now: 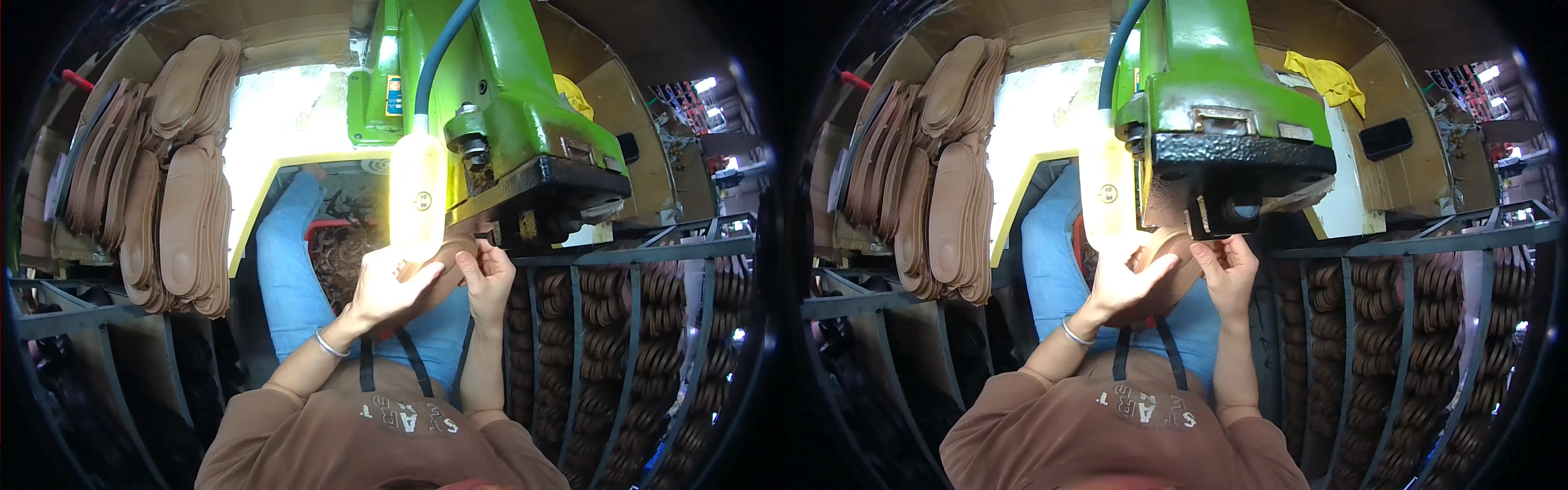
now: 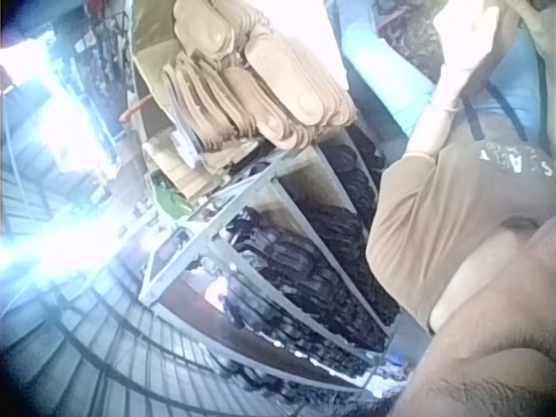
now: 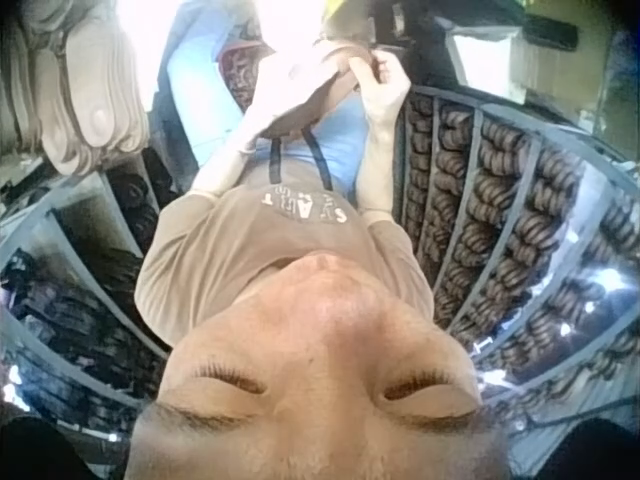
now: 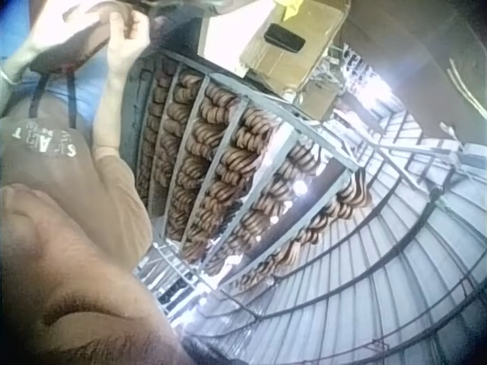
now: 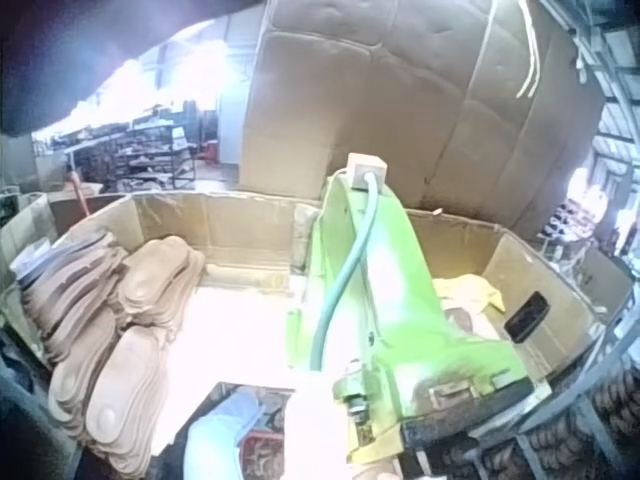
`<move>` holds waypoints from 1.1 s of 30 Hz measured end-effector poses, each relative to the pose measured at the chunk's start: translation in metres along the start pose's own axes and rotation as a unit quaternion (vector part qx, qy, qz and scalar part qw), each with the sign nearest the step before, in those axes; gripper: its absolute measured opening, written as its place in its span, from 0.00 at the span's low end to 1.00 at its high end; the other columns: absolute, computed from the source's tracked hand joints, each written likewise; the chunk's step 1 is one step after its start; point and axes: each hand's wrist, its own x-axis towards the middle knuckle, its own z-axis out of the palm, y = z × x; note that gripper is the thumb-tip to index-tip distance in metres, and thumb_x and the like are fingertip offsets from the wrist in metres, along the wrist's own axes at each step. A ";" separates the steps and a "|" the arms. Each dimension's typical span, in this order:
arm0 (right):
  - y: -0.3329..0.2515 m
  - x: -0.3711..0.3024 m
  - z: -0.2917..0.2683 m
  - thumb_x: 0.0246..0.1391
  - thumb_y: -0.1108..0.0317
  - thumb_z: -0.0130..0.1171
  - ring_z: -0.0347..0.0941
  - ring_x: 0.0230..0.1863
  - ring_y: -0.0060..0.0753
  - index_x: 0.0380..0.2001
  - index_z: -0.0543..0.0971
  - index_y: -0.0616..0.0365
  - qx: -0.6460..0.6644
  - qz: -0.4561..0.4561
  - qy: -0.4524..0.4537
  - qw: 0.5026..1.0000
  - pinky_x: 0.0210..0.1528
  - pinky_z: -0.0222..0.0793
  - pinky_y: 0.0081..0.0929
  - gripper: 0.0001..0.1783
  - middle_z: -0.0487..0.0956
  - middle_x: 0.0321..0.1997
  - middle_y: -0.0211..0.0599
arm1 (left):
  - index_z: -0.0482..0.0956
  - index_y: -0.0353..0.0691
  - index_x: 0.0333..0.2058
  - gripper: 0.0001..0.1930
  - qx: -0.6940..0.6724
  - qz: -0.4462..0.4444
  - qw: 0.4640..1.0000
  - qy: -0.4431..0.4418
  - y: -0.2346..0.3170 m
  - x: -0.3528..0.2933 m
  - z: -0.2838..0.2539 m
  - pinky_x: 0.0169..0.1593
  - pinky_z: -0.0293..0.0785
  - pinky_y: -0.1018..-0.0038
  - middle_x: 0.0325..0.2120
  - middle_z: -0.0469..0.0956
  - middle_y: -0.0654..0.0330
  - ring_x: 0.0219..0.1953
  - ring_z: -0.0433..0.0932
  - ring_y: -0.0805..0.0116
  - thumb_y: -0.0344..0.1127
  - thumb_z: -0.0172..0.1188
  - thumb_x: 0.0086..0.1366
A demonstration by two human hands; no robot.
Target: Preparing and stacking shoe soles using a finishing machine.
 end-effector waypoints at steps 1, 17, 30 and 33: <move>0.002 0.002 0.001 0.50 0.72 0.64 0.72 0.31 0.16 0.35 0.74 0.68 0.000 -0.001 0.000 1.000 0.37 0.67 0.12 0.12 0.77 0.30 0.31 | 0.78 0.31 0.40 0.17 -0.036 -0.006 0.999 0.018 -0.004 0.000 0.003 0.38 0.75 0.74 0.31 0.81 0.50 0.32 0.81 0.65 0.30 0.66 0.52; 0.023 -0.005 -0.016 0.59 0.73 0.49 0.69 0.34 0.17 0.53 0.64 0.64 0.082 -0.050 -0.011 0.995 0.31 0.68 0.15 0.19 0.74 0.41 0.34 | 0.82 0.38 0.31 0.16 0.254 0.097 0.962 -0.036 0.010 0.012 -0.041 0.33 0.76 0.72 0.26 0.81 0.59 0.26 0.79 0.62 0.42 0.71 0.46; 0.010 -0.014 0.043 0.55 0.77 0.53 0.74 0.39 0.25 0.50 0.65 0.69 0.177 0.048 -0.096 0.978 0.41 0.71 0.20 0.19 0.75 0.43 0.42 | 0.77 0.37 0.19 0.15 0.260 0.121 0.952 0.107 0.024 -0.021 -0.093 0.22 0.69 0.75 0.16 0.75 0.60 0.18 0.74 0.68 0.34 0.76 0.36; 0.005 -0.008 0.043 0.56 0.76 0.51 0.74 0.31 0.21 0.49 0.65 0.69 0.155 0.080 -0.168 0.970 0.28 0.73 0.16 0.17 0.75 0.39 0.41 | 0.77 0.35 0.20 0.17 0.288 0.127 0.939 0.138 0.018 -0.033 -0.097 0.24 0.69 0.75 0.17 0.76 0.59 0.19 0.74 0.66 0.35 0.76 0.34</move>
